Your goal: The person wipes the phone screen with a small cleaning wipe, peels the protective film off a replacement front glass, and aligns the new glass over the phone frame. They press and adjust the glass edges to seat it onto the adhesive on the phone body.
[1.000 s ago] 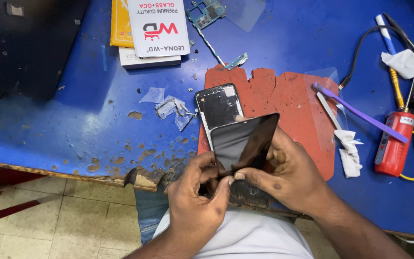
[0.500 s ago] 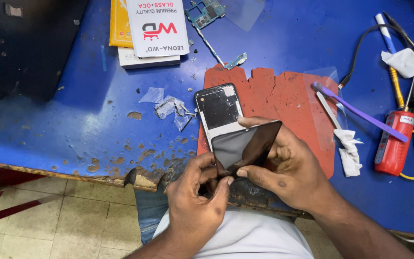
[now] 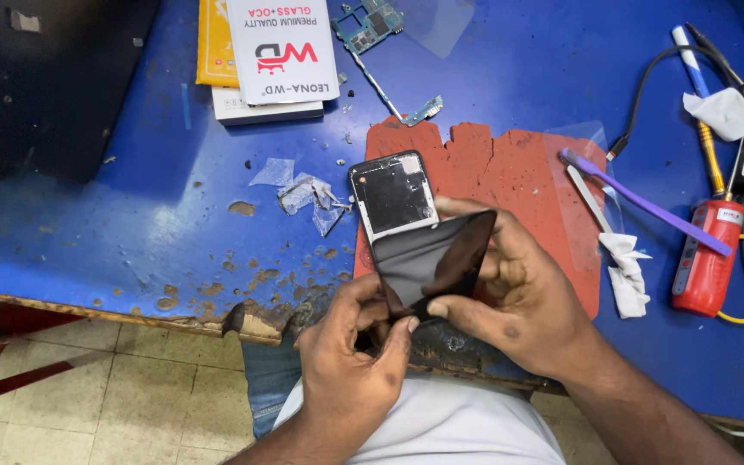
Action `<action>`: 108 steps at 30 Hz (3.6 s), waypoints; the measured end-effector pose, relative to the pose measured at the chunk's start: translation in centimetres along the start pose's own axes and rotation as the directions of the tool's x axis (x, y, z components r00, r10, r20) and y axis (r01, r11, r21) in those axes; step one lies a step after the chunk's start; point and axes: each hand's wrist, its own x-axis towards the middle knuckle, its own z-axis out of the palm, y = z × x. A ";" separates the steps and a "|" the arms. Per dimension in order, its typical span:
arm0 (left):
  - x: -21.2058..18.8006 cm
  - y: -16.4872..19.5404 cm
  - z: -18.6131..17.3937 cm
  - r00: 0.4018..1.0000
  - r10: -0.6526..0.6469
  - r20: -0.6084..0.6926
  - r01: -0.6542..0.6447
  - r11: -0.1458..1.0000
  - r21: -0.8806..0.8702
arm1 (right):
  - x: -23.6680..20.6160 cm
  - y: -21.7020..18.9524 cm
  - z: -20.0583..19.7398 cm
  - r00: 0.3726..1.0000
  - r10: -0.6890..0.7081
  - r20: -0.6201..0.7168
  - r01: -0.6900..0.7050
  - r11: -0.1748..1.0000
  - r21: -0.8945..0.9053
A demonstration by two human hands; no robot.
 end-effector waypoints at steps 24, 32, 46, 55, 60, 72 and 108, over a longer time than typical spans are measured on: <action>-0.1 -0.2 0.0 0.998 -0.057 0.009 0.057 0.998 0.018 | -0.3 -0.1 -1.4 0.972 -0.209 0.108 0.223 0.965 -0.141; -0.2 -0.3 0.0 0.999 -0.043 -0.006 0.043 0.999 0.030 | -0.4 -0.4 -1.5 0.989 -0.137 0.047 0.140 0.988 -0.066; -0.1 -0.3 -0.1 0.999 0.035 -0.003 -0.035 0.999 0.029 | -0.4 2.4 0.0 0.996 -0.067 0.065 0.076 0.987 -0.142; 0.0 -0.3 -0.4 0.999 0.019 0.037 -0.018 1.000 -0.009 | -0.4 2.1 0.4 0.993 -0.109 0.053 0.114 0.986 -0.122; 0.0 -0.2 -0.4 0.999 0.017 0.050 -0.015 0.999 -0.043 | -0.2 2.0 0.6 0.988 -0.141 0.055 0.146 0.984 -0.106; 0.2 0.2 -0.4 0.998 0.060 0.024 -0.060 0.998 -0.013 | -0.1 0.9 0.8 0.989 -0.135 0.063 0.137 0.990 -0.043; 0.0 -0.2 -0.5 0.998 -0.020 0.057 0.022 1.000 -0.023 | 0.3 1.3 1.8 0.994 -0.092 0.055 0.101 0.978 -0.184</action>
